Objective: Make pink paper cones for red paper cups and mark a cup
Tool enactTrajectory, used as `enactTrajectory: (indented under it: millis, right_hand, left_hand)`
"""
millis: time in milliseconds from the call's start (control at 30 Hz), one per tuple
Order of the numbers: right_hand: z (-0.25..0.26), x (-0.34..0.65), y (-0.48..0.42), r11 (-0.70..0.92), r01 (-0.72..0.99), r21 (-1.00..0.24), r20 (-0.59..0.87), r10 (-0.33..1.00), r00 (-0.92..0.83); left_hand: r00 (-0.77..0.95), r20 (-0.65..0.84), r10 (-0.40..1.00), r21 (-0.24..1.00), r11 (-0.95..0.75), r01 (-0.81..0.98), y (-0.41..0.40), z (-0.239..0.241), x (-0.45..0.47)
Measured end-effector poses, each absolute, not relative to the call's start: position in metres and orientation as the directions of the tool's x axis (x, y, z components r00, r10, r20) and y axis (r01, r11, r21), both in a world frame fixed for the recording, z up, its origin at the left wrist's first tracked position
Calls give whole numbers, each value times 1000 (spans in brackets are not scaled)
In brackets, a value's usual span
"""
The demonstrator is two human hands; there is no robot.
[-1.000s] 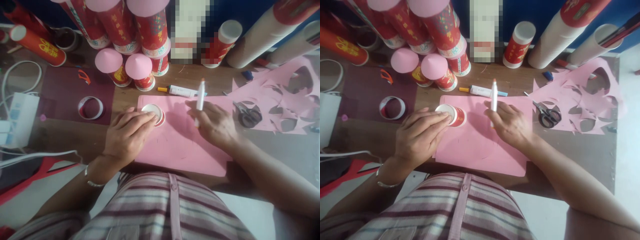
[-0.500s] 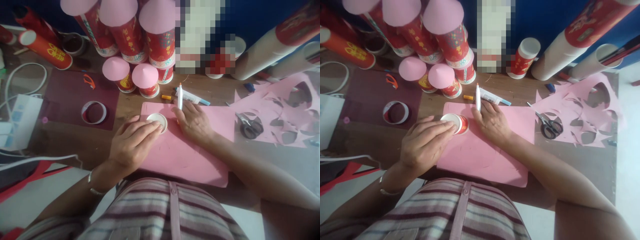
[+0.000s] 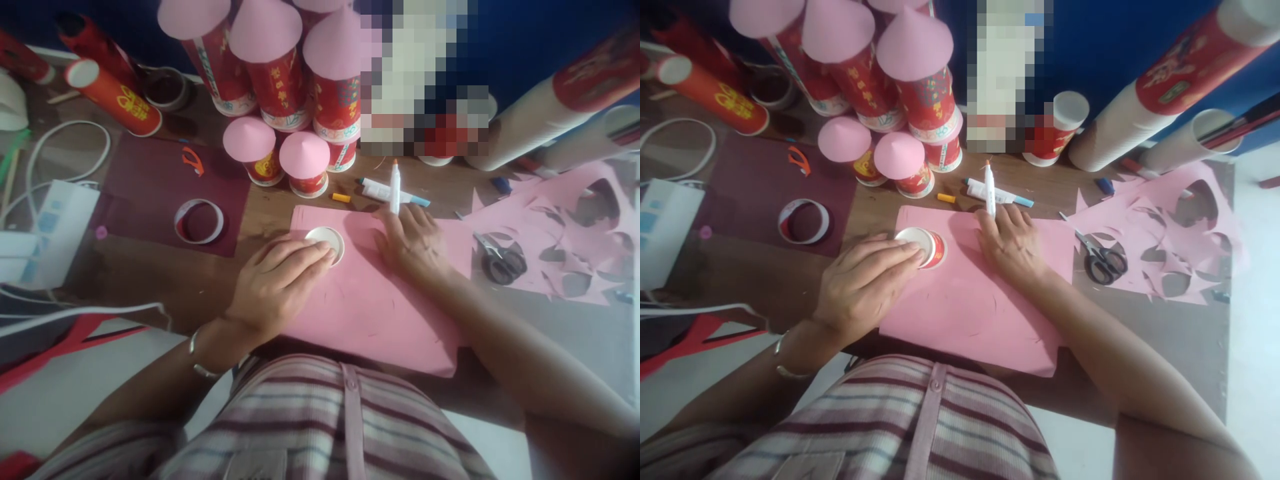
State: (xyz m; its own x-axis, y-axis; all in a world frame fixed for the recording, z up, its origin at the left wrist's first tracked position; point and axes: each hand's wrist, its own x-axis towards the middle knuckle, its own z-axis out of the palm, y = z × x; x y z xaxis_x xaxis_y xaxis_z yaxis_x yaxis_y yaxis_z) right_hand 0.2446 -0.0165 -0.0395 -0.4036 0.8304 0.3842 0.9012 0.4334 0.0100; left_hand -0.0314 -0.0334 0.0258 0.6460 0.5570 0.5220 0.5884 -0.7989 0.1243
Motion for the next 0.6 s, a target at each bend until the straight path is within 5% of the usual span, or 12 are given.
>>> enactTrajectory:
  millis: [400, 600]
  right_hand:
    - [-35, 263, -26, 237, 971, 31, 233, 943, -238]
    - [-46, 271, -29, 193, 981, -17, 295, 938, -180]
  left_hand:
    - [658, 504, 559, 181, -813, 553, -32, 24, -34]
    - [671, 482, 564, 157, -809, 567, -31, 29, -32]
